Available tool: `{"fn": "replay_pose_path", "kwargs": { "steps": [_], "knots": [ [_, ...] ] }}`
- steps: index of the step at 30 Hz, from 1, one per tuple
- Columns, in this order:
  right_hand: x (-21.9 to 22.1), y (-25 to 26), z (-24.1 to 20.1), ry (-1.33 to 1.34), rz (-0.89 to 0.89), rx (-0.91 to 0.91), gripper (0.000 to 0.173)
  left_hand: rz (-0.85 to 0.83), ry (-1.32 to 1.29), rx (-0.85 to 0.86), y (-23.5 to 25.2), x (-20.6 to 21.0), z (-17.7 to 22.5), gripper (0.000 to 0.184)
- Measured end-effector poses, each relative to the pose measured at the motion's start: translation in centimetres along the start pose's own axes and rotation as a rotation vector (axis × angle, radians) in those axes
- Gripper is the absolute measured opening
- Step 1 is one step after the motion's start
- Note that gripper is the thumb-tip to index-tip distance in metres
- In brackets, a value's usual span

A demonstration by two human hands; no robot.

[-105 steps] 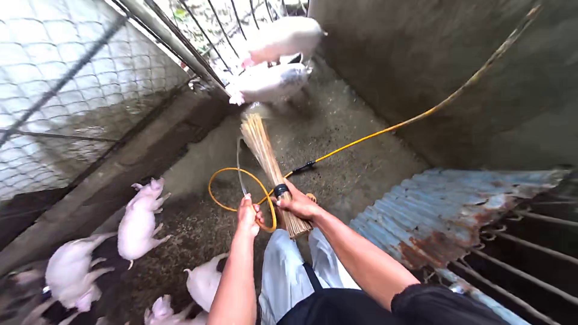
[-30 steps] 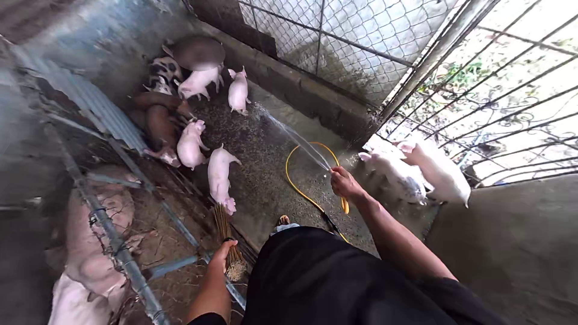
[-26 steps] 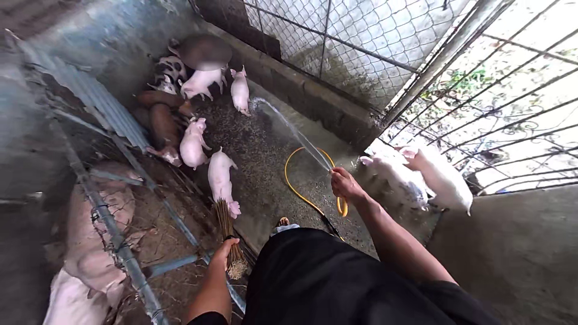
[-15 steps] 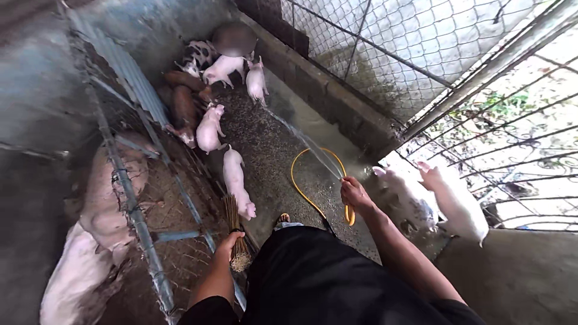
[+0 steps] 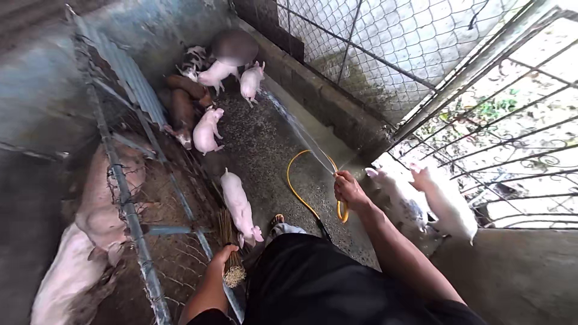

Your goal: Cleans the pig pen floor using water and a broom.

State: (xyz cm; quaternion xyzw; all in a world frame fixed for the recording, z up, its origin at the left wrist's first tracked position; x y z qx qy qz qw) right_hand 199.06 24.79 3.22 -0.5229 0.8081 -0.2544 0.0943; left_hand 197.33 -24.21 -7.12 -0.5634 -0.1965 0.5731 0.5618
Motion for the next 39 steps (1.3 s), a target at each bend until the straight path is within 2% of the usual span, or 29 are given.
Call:
{"fn": "replay_pose_path", "kwargs": {
  "steps": [2,4,6,8,10,11,13,15,17,19,22,24,28,31,35,39],
  "knots": [
    [0.1,-0.4,-0.3,0.005,-0.023,-0.013,0.022,0.056,0.075,0.102,-0.6,-0.2,1.1,0.064],
    [0.7,-0.6,-0.7,0.011,-0.055,-0.017,0.021,0.120,0.140,0.263,-0.9,-1.4,2.6,0.087],
    [1.5,-0.6,-1.3,-0.010,-0.093,-0.024,0.020,0.252,0.187,0.392,-1.5,-3.4,4.9,0.106],
    [2.4,-0.4,-2.0,-0.031,-0.137,-0.036,0.018,0.417,0.151,0.482,-3.0,-6.0,7.9,0.115],
    [3.4,0.2,-2.7,-0.059,-0.186,-0.040,0.018,0.522,0.032,0.562,-3.7,-9.7,11.2,0.113],
    [3.7,0.6,-3.0,-0.070,-0.194,-0.042,0.018,0.541,-0.008,0.578,-4.7,-11.8,13.1,0.106],
    [3.7,1.9,-3.8,-0.035,-0.136,-0.048,0.020,0.517,-0.100,0.623,-7.5,-16.2,16.9,0.085],
    [3.5,3.4,-4.9,0.041,-0.059,-0.055,0.021,0.435,-0.183,0.694,-9.1,-20.4,19.8,0.074],
    [4.4,4.2,-6.1,0.015,-0.065,-0.051,0.020,0.451,-0.192,0.724,-9.5,-24.1,22.0,0.066],
    [5.8,4.7,-6.6,-0.011,-0.085,-0.044,0.020,0.542,-0.163,0.694,-10.2,-26.8,23.2,0.064],
    [7.9,6.3,-7.1,0.001,-0.087,-0.051,0.021,0.673,-0.110,0.674,-7.3,-31.2,23.8,0.073],
    [9.5,6.6,-7.3,-0.008,-0.109,-0.053,0.020,0.662,-0.154,0.655,-5.9,-32.1,23.2,0.076],
    [11.5,7.7,-8.4,0.022,-0.081,-0.065,0.020,0.562,-0.323,0.544,-4.8,-30.8,21.7,0.063],
    [12.8,8.5,-9.1,-0.001,-0.098,-0.077,0.019,0.564,-0.470,0.527,-1.8,-31.1,19.8,0.065],
    [14.5,10.3,-10.8,-0.011,-0.086,-0.067,0.019,0.549,-0.550,0.565,-2.7,-30.5,19.2,0.050],
    [16.3,12.0,-12.1,0.027,-0.093,-0.062,0.019,0.561,-0.534,0.531,-4.0,-29.7,19.4,0.051]
  ]
}}
Point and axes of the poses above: each hand's wrist, its own y-axis towards the middle knuckle, its own x-axis out of the palm, z = x × y, the point moved 2 cm from there along y, towards the middle knuckle
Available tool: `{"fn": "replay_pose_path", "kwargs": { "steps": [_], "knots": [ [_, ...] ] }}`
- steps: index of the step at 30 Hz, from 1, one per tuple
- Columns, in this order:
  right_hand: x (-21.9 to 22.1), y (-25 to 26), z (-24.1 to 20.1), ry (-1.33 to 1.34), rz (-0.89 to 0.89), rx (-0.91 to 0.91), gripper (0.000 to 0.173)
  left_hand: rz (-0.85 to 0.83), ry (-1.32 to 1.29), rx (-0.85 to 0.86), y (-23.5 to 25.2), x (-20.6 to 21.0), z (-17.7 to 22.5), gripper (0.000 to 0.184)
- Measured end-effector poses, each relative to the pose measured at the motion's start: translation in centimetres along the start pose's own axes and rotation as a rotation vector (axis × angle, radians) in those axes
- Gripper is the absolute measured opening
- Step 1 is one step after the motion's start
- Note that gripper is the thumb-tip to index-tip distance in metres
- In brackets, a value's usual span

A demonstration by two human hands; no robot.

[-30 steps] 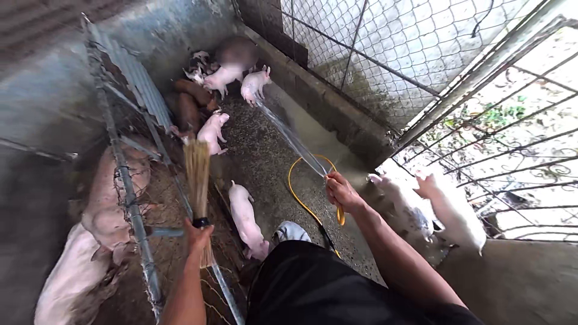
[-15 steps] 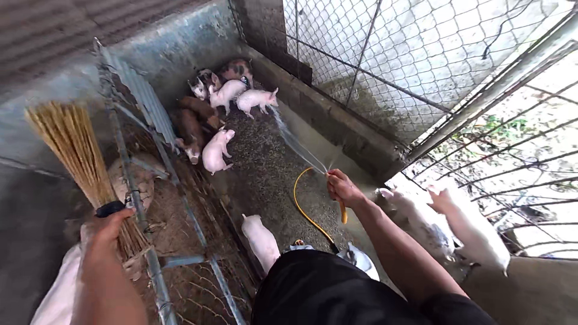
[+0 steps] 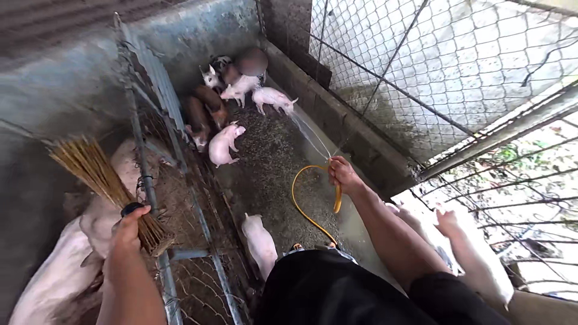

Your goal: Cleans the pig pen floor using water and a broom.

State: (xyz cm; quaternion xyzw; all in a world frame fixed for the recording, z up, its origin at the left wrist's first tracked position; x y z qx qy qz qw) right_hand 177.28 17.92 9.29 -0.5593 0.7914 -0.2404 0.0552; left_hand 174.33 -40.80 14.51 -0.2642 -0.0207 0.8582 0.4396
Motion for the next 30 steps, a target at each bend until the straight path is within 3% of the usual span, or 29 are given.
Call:
{"fn": "replay_pose_path", "kwargs": {
  "steps": [9,14,24,30],
  "knots": [
    [4.5,-0.9,4.3,-0.540,-0.317,0.121,0.031,0.041,-0.038,0.015,1.3,0.6,-1.6,0.058],
    [4.9,-0.8,7.2,-0.702,-0.361,0.217,0.032,0.111,-0.093,0.063,-0.3,0.8,-1.1,0.056],
    [7.0,-0.8,3.3,-0.410,-0.270,0.078,0.025,0.092,-0.123,0.022,-0.1,1.0,-1.7,0.065],
    [6.8,-0.6,4.0,-0.360,-0.280,0.066,0.020,0.115,-0.151,0.031,0.2,1.2,-1.8,0.059]
  ]
}}
Point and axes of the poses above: each hand's wrist, its own y-axis towards the middle knuckle, its own x-axis out of the palm, z = x × y, the point moved 2 cm from there along y, towards the middle knuckle
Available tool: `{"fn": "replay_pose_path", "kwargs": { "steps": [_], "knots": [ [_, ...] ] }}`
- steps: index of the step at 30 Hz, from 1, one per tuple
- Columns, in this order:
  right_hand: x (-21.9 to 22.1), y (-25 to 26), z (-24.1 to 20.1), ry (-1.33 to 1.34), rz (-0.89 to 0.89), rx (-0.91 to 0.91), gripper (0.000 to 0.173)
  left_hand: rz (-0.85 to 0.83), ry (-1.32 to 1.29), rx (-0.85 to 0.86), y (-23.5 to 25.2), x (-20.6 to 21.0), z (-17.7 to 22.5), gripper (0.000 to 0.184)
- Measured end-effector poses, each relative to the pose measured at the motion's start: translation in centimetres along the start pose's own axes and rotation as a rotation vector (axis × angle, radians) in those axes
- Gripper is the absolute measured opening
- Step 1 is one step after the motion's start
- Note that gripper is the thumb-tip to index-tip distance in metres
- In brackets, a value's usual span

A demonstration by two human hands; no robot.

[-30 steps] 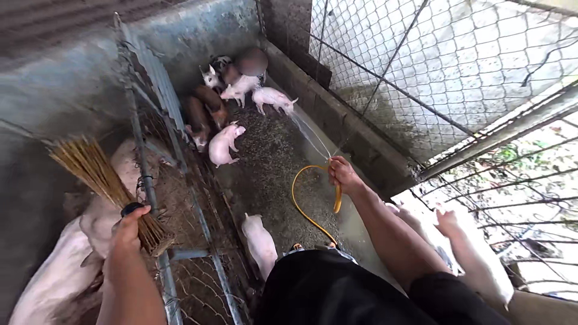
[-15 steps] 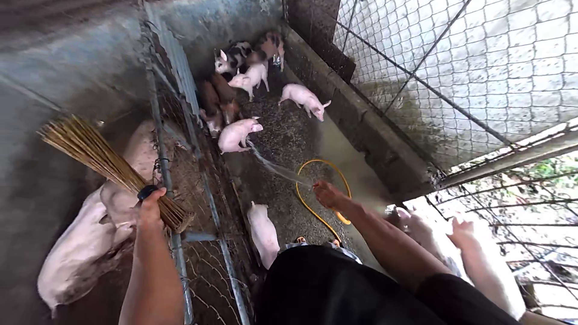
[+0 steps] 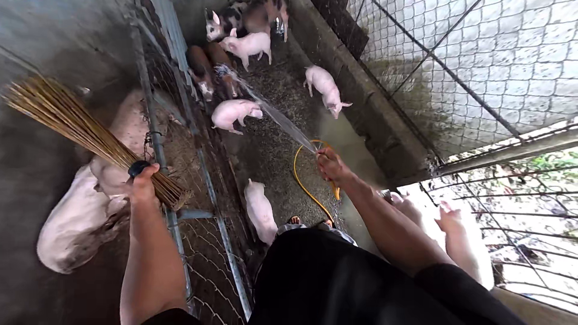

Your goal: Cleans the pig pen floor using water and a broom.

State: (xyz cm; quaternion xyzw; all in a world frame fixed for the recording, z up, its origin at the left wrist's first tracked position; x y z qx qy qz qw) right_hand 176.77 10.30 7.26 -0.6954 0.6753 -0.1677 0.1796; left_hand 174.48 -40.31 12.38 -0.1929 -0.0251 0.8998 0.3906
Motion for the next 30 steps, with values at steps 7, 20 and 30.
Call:
{"fn": "replay_pose_path", "kwargs": {
  "steps": [7,20,30],
  "knots": [
    [-1.6,-0.1,6.0,-0.400,-0.102,0.162,0.036,0.004,-0.015,-0.005,0.1,0.0,-0.2,0.065],
    [0.0,-0.8,11.2,-0.480,-0.094,0.335,0.033,-0.009,0.000,-0.002,0.0,0.1,0.1,0.057],
    [0.4,-1.0,11.6,-0.416,-0.072,0.337,0.031,0.019,-0.004,-0.008,-0.7,0.2,0.4,0.062]
  ]
}}
Point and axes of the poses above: each hand's wrist, its own y-axis towards the middle knuckle, its own x-axis out of the palm, z = x × y, the point moved 2 cm from there along y, towards the middle knuckle
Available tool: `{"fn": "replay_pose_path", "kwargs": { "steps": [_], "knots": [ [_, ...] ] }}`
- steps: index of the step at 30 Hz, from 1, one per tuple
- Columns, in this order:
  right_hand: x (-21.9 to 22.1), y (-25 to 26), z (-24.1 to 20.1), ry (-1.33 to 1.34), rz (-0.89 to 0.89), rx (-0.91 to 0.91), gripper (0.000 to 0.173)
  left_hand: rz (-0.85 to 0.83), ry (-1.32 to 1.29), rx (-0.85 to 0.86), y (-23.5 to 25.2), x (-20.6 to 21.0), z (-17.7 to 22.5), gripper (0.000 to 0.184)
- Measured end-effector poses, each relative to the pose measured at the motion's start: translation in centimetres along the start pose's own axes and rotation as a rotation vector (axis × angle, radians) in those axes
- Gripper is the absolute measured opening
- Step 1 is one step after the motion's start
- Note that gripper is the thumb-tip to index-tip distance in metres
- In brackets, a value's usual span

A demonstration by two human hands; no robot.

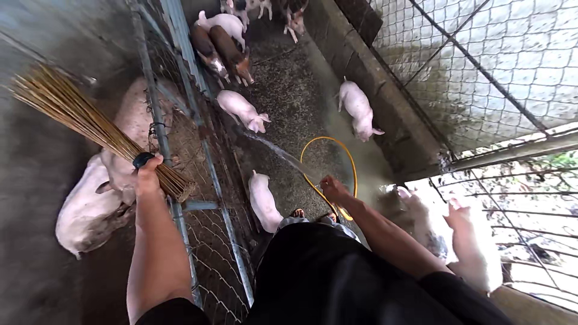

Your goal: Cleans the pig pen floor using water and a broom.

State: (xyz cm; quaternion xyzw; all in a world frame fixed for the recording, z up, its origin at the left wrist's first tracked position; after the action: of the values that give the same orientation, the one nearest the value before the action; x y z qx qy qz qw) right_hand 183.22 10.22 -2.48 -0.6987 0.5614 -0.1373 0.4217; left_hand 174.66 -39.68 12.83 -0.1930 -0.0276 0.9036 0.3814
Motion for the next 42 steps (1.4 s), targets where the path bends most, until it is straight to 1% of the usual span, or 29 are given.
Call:
{"fn": "replay_pose_path", "kwargs": {
  "steps": [2,5,7,10,12,13,16,18,20,22,25,28,31,33,35,36,37,39,42],
  "knots": [
    [0.2,-0.1,0.1,-0.056,-0.018,0.013,0.033,0.008,0.017,-0.020,-0.7,0.0,0.5,0.062],
    [0.4,-0.1,0.4,-0.167,-0.058,0.036,0.035,0.017,0.008,0.001,-0.5,0.0,0.5,0.056],
    [0.5,-0.1,0.9,-0.183,-0.068,0.030,0.034,0.026,0.008,-0.001,0.0,0.1,0.0,0.059],
    [0.6,-0.4,1.4,-0.127,-0.074,0.005,0.035,0.056,0.063,-0.046,1.0,-0.4,-0.7,0.065],
    [0.4,-0.9,1.5,-0.094,-0.073,-0.010,0.035,0.063,0.120,-0.070,0.5,-1.1,-0.3,0.071],
    [0.2,-1.2,1.6,-0.081,-0.070,-0.017,0.034,0.055,0.130,-0.056,-0.3,-1.6,0.0,0.071],
    [-0.9,-2.1,2.4,-0.040,-0.077,-0.048,0.032,-0.002,0.152,0.026,-4.3,-3.8,1.1,0.063],
    [-1.6,-2.6,3.6,-0.022,-0.082,-0.058,0.032,-0.031,0.191,0.050,-6.8,-5.4,0.8,0.062],
    [-2.3,-3.3,4.8,-0.022,-0.082,-0.070,0.032,-0.046,0.207,0.074,-8.5,-6.4,-0.6,0.060],
    [-3.1,-4.2,6.1,-0.002,-0.092,-0.085,0.032,-0.029,0.225,0.048,-10.1,-6.3,-1.7,0.061],
    [-4.5,-5.7,8.0,0.090,-0.114,-0.130,0.031,0.038,0.344,-0.007,-11.0,-5.3,-2.2,0.072],
    [-6.0,-6.6,10.7,0.116,-0.102,-0.165,0.031,0.074,0.477,-0.005,-11.4,-4.5,-1.2,0.070],
    [-6.9,-7.9,14.0,0.156,-0.092,-0.162,0.031,0.064,0.454,0.026,-14.9,-5.0,1.2,0.068],
    [-7.5,-8.8,16.1,0.169,-0.094,-0.157,0.032,0.048,0.405,0.065,-16.1,-7.2,1.5,0.067],
    [-7.9,-9.1,17.7,0.195,-0.092,-0.169,0.032,-0.002,0.295,0.120,-16.5,-9.6,1.3,0.064],
    [-8.0,-9.3,18.2,0.216,-0.093,-0.164,0.031,0.007,0.275,0.129,-17.2,-10.4,1.4,0.062],
    [-7.9,-9.4,18.6,0.237,-0.093,-0.155,0.030,0.037,0.279,0.117,-18.1,-10.8,1.3,0.062],
    [-7.8,-9.2,19.1,0.272,-0.092,-0.146,0.031,0.109,0.312,0.037,-20.8,-10.2,1.0,0.065],
    [-7.2,-8.5,19.2,0.307,-0.084,-0.129,0.029,0.158,0.364,-0.095,-21.1,-9.2,-2.8,0.073]
  ]
}}
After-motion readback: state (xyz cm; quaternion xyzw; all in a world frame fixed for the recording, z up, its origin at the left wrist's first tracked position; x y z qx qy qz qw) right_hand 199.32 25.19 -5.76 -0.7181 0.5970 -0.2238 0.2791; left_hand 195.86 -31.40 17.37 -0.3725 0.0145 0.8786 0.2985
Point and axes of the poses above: each hand's wrist, its own y-axis towards the middle knuckle, its own x-axis out of the palm, z = x × y, the point moved 2 cm from there along y, towards the middle knuckle
